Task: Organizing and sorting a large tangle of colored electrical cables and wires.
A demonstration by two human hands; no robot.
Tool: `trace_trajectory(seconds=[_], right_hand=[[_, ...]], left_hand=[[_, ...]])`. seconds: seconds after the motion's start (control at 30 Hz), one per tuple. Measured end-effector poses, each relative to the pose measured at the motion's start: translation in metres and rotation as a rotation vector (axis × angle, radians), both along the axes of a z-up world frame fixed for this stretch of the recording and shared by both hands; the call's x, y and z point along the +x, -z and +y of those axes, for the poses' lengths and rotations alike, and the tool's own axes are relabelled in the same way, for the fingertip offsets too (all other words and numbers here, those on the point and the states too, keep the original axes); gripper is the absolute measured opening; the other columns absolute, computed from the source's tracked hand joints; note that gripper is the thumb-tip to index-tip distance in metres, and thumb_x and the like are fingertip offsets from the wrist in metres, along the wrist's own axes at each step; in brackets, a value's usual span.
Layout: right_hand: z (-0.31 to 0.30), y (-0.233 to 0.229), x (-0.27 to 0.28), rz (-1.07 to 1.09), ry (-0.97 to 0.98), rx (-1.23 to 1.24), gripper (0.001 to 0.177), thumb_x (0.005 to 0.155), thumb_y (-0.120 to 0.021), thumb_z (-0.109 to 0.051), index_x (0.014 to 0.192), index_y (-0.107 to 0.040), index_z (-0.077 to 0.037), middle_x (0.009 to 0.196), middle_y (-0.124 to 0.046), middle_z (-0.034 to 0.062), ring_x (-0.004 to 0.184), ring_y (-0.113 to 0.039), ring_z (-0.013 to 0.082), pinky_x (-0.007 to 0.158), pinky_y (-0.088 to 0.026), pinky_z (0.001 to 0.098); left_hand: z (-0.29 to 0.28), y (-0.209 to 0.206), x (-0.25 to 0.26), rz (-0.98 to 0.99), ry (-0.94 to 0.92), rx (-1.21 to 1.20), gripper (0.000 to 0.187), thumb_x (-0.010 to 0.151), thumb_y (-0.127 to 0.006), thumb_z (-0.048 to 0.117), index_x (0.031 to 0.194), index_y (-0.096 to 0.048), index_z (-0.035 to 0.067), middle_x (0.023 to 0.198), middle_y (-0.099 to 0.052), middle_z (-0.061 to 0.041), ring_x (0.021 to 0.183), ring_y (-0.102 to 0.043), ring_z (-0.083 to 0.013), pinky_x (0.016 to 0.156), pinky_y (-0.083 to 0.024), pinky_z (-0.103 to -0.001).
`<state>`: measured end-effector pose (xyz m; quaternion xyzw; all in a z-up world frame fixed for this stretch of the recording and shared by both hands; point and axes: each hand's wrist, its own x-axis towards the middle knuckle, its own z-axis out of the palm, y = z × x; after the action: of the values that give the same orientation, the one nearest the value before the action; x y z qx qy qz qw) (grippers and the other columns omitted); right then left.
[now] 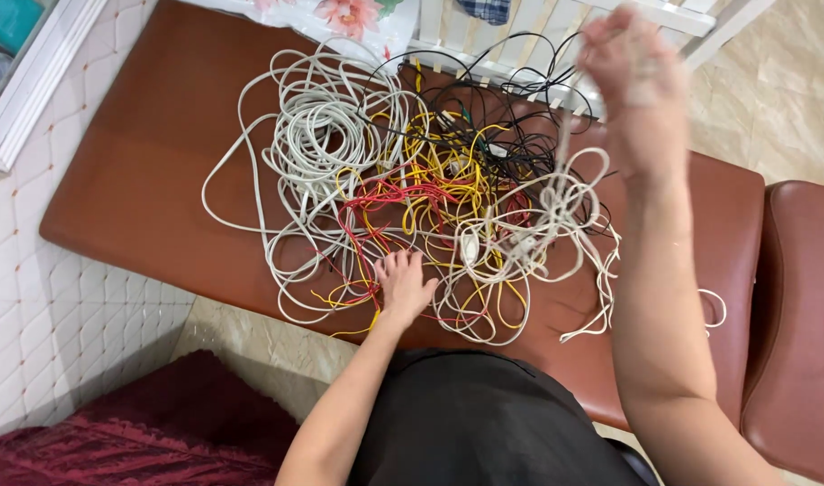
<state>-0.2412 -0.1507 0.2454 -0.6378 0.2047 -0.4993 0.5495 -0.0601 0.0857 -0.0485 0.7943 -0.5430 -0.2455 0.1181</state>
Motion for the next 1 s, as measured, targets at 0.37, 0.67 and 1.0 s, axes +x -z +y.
trace_trajectory(seconds=[0.37,0.67,1.0], right_hand=[[0.034,0.101,-0.029,0.334,-0.096,0.394,0.039,0.107,-0.053,-0.015,0.141,-0.055,0.003,0.127,-0.067,0.008,0.116,-0.068,0.0169,0.098,-0.058,0.0336],[0.068,0.202,-0.097,0.571,-0.087,0.634,0.032,0.107,-0.054,-0.026,0.118,-0.072,-0.001,0.092,-0.07,0.0028,0.083,-0.065,0.012,0.078,-0.055,0.0295],[0.077,0.142,-0.071,0.536,-0.127,0.594,0.033,0.104,-0.054,-0.029,0.098,-0.073,-0.003,0.083,-0.072,-0.002,0.077,-0.064,0.0083,0.075,-0.053,0.026]], left_hand=[[-0.035,-0.061,-0.063,0.032,0.346,-0.163,0.08,0.07,-0.087,0.031,0.14,-0.05,0.016,0.159,-0.022,-0.023,0.147,-0.022,-0.0459,0.109,-0.033,-0.064],[-0.069,-0.006,-0.057,0.576,-0.016,-0.244,0.017,0.096,-0.065,0.019,0.11,-0.068,0.01,0.148,-0.041,-0.023,0.131,-0.047,-0.0411,0.104,-0.049,-0.049],[-0.057,-0.065,-0.018,2.069,-0.656,-0.463,0.031,0.097,-0.053,0.019,0.066,-0.051,0.013,0.098,-0.07,-0.015,0.097,-0.069,-0.033,0.088,-0.06,-0.058]])
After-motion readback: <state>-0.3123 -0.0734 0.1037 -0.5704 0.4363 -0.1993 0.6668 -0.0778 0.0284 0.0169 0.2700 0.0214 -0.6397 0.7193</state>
